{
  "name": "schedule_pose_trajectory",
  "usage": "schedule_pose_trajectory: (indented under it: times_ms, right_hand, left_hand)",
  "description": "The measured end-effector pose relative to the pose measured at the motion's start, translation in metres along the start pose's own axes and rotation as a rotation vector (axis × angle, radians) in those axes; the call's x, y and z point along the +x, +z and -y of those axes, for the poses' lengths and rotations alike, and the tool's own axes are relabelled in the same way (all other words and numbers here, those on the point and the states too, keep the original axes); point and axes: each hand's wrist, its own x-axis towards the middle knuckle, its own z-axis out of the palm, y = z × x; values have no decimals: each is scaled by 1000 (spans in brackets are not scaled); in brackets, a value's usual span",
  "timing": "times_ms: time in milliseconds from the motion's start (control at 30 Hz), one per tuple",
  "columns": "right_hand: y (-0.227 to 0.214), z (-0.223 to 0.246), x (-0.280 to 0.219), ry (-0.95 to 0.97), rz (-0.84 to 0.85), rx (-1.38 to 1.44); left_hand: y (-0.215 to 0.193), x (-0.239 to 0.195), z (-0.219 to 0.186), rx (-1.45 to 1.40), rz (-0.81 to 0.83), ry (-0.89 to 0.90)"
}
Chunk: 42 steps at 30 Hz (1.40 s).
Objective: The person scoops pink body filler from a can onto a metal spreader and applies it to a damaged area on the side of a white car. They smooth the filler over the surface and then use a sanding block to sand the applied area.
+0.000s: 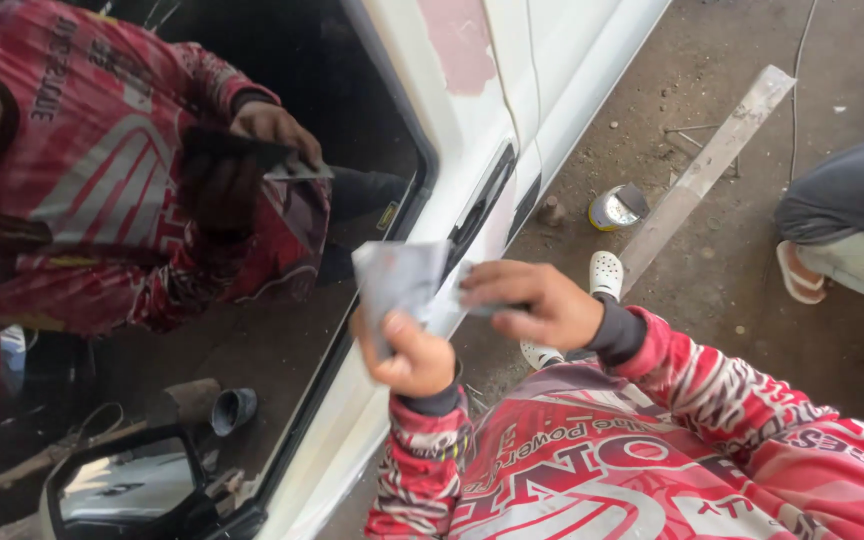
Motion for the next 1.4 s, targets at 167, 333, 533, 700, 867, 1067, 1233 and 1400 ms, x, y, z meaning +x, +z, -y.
schedule_pose_trajectory:
  times_ms: [167,333,533,700,867,1067,1233,1400]
  right_hand:
    - [-28,-68,16,268,-485,1023]
    - [-43,-106,73,222,-735,925]
    - [-22,-141,125,191,-1021,265]
    - [-13,-126,148,221,-1148,-244]
    - [-3,-118,132,273,-1060,-152]
    - [-18,-116,150,252,-1108,-164]
    - [-11,-118,142,308,-1072,-229]
    - [-13,-129,136,213,-1111,-129]
  left_hand:
    - [-21,4,10,-227,-202,-50]
    - [-23,-7,14,-271,-156,-142]
    - [-35,-19,24,-236,-117,-185]
    - [-50,-29,40,-195,-149,-247]
    - [-49,-20,30,-174,-144,-263]
    - [-50,-22,34,-139,-117,-276]
    - [-49,-19,31,-110,-94,-257]
    - [-48,-15,29,-112,-90,-290]
